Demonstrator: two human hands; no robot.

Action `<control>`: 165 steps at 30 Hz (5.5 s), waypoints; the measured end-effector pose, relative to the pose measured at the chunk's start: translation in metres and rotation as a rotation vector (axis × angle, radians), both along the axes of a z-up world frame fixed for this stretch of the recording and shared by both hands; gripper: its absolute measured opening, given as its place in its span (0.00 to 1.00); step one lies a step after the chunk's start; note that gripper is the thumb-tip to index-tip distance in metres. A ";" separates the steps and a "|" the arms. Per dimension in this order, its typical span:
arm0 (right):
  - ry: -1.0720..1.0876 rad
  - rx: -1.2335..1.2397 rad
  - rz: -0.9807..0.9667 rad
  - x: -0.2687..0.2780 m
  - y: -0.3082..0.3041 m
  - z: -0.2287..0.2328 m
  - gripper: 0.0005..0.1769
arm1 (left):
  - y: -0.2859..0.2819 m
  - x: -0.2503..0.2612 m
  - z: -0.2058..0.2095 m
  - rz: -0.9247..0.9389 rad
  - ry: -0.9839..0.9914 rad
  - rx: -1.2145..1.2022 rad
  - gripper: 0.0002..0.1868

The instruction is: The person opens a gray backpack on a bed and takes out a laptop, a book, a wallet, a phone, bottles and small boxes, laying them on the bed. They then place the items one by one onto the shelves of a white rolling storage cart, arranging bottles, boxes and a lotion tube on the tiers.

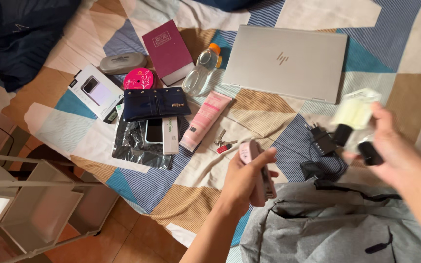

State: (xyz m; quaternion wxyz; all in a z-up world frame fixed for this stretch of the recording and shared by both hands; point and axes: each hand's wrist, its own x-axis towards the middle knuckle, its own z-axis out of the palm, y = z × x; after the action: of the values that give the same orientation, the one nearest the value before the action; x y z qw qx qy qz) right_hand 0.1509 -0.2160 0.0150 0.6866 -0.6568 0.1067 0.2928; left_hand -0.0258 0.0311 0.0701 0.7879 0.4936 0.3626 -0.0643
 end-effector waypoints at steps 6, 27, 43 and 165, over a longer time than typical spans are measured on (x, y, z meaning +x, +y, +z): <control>0.319 0.033 0.047 -0.064 0.077 0.065 0.33 | -0.006 0.002 0.053 0.000 -0.197 0.266 0.26; 0.013 -0.279 0.850 -0.303 0.308 0.166 0.30 | 0.262 -0.294 0.161 0.117 0.193 0.298 0.13; -0.431 -0.317 1.185 -0.552 0.604 0.202 0.31 | 0.482 -0.550 0.207 0.074 0.214 0.468 0.19; -1.069 -0.199 0.708 -0.545 0.998 0.310 0.17 | 0.814 -0.467 0.188 0.268 0.232 1.543 0.27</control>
State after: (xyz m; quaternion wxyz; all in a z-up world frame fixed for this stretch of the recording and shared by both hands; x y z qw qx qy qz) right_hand -0.3938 0.7819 0.3247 0.4429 -0.7679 -0.4462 0.1228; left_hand -0.4924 0.8453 0.2580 0.1812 0.8429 0.4410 0.2496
